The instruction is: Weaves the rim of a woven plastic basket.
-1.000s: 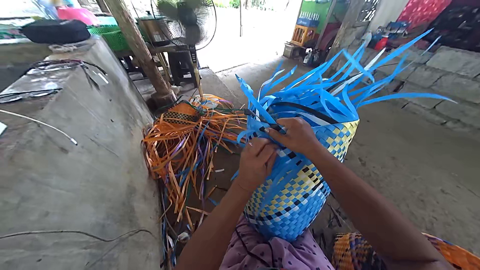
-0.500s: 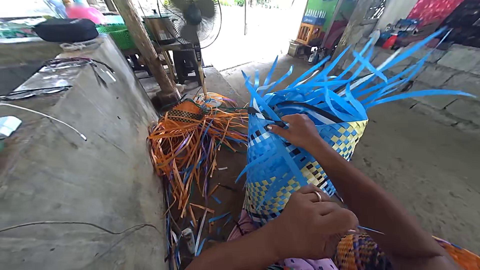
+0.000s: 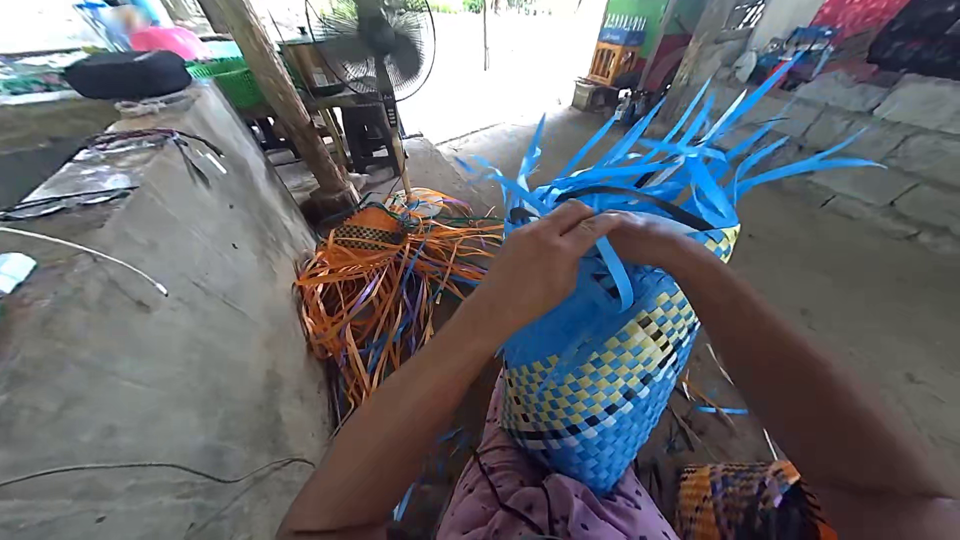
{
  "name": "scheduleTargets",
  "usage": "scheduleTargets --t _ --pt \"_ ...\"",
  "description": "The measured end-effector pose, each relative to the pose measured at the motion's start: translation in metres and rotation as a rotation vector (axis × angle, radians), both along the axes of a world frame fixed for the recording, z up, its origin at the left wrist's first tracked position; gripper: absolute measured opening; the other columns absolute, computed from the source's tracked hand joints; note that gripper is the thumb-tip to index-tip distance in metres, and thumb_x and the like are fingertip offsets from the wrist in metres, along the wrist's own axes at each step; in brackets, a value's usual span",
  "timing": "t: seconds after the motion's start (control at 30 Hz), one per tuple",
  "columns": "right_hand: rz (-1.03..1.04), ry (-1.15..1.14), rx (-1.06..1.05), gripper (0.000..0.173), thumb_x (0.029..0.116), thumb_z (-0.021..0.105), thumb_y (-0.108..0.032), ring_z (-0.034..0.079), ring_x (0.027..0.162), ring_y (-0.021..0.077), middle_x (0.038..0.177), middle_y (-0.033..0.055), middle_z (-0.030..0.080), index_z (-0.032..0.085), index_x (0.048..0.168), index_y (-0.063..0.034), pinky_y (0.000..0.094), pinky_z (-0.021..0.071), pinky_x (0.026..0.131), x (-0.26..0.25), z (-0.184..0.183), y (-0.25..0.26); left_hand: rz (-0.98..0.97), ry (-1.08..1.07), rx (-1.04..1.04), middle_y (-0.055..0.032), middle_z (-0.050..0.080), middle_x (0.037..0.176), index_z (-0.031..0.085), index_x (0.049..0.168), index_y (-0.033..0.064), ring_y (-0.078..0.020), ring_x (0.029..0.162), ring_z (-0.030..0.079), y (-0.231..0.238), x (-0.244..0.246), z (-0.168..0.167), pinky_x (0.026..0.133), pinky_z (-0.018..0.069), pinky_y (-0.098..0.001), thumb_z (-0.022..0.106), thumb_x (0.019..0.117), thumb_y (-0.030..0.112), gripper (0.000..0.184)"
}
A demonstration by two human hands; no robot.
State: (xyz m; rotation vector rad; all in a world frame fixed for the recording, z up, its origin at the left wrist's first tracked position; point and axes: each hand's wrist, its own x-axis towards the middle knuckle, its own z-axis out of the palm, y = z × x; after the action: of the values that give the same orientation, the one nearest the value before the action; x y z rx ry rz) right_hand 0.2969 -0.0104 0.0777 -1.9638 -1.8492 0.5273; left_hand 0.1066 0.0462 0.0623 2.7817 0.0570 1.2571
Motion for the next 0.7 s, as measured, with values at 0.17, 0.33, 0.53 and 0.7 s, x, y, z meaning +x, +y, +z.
scheduleTargets --t 0.17,0.33,0.53,0.7 --pt "0.084 0.169 -0.078 0.045 0.1120 0.039 -0.025 0.058 0.075 0.0151 0.080 0.0097 0.062 0.068 0.091 0.0029 0.0373 0.0479 0.073 0.020 -0.027 0.027 0.028 0.201 0.082 -0.0127 0.064 0.096 0.079 0.100 0.0069 -0.0234 0.076 0.066 0.023 0.013 -0.018 0.063 0.0574 -0.0369 0.066 0.0969 0.012 0.015" --pt "0.242 0.328 -0.053 0.026 0.1057 0.046 -0.004 0.058 0.080 0.0027 0.085 0.0019 0.064 0.068 0.095 0.0008 0.0241 0.0502 0.079 0.020 -0.034 0.026 -0.063 0.336 -0.122 -0.0114 0.072 0.093 0.076 0.102 0.0029 -0.0229 0.079 0.070 0.019 0.017 -0.001 0.074 0.0586 -0.0399 0.066 0.0928 0.001 0.013" --pt "0.302 0.424 -0.051 0.015 0.1020 0.050 0.001 0.057 0.088 0.0015 0.095 0.0020 0.061 0.064 0.108 0.0006 0.0220 0.0493 0.084 0.023 -0.040 0.024 -0.041 0.560 -0.163 -0.0147 0.072 0.095 0.072 0.106 0.0013 -0.0293 0.087 0.070 0.025 0.030 0.017 0.080 0.0560 -0.0477 0.060 0.0980 0.002 0.015" --pt "0.307 0.499 -0.096 0.012 0.1016 0.051 -0.002 0.057 0.079 -0.0035 0.084 -0.0055 0.059 0.062 0.099 -0.0073 0.0170 0.0495 0.076 0.027 -0.049 0.029 0.041 0.736 -0.032 -0.0122 0.071 0.104 0.075 0.104 0.0053 -0.0277 0.096 0.069 0.017 0.037 0.017 0.084 0.0553 -0.0468 0.065 0.0957 0.004 0.013"
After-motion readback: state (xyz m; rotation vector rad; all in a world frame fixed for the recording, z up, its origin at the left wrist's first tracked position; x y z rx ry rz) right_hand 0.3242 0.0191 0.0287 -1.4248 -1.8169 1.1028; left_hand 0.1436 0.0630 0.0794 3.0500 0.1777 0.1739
